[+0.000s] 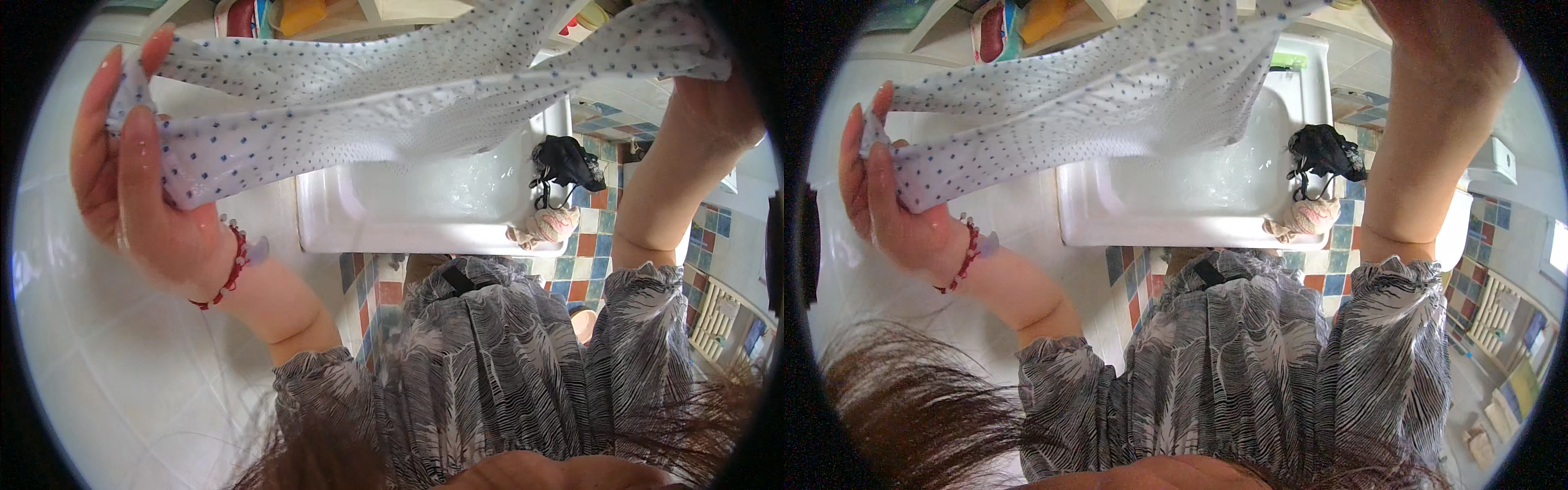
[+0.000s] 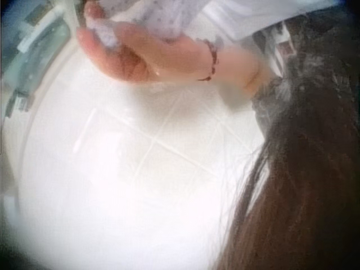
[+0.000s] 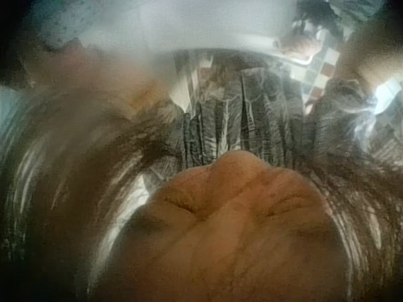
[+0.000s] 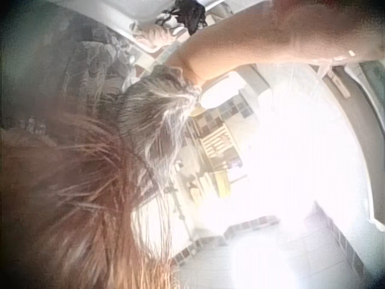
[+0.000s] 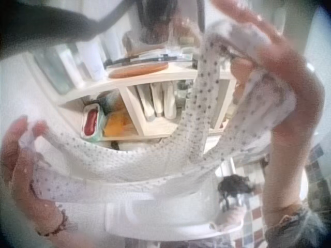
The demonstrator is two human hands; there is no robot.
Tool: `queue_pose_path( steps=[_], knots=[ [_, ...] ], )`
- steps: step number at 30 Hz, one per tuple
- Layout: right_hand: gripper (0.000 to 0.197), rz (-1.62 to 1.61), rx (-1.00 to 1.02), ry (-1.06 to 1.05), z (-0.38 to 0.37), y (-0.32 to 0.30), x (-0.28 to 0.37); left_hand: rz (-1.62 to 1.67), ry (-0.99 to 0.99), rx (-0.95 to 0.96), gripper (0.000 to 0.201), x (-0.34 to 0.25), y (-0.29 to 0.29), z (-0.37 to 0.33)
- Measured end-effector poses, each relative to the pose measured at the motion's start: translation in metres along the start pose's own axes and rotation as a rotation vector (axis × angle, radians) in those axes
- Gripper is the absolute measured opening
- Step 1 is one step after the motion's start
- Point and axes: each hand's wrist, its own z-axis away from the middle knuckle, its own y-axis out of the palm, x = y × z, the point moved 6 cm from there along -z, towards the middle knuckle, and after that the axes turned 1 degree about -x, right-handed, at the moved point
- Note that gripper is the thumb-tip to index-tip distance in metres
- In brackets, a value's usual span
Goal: The person washes small garments by hand in a sink, scrubbing them in water and then wringing them out individually.
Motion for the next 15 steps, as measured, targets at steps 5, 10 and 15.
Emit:
queue_pose_path(
  steps=[5,10,15],
  knots=[
    [0.036,0.422,-0.018,0.622,0.078,0.009,-0.093,-0.173,-0.378,0.215,0.031,0.107,0.011,0.067],
    [0.042,0.904,0.257,0.734,0.203,0.002,-0.248,-0.788,-0.236,0.534,0.033,0.243,0.041,0.190],
    [0.056,1.275,0.745,1.035,0.289,0.027,-0.297,-1.084,-0.448,0.827,0.040,0.285,0.061,0.268]
  ],
)
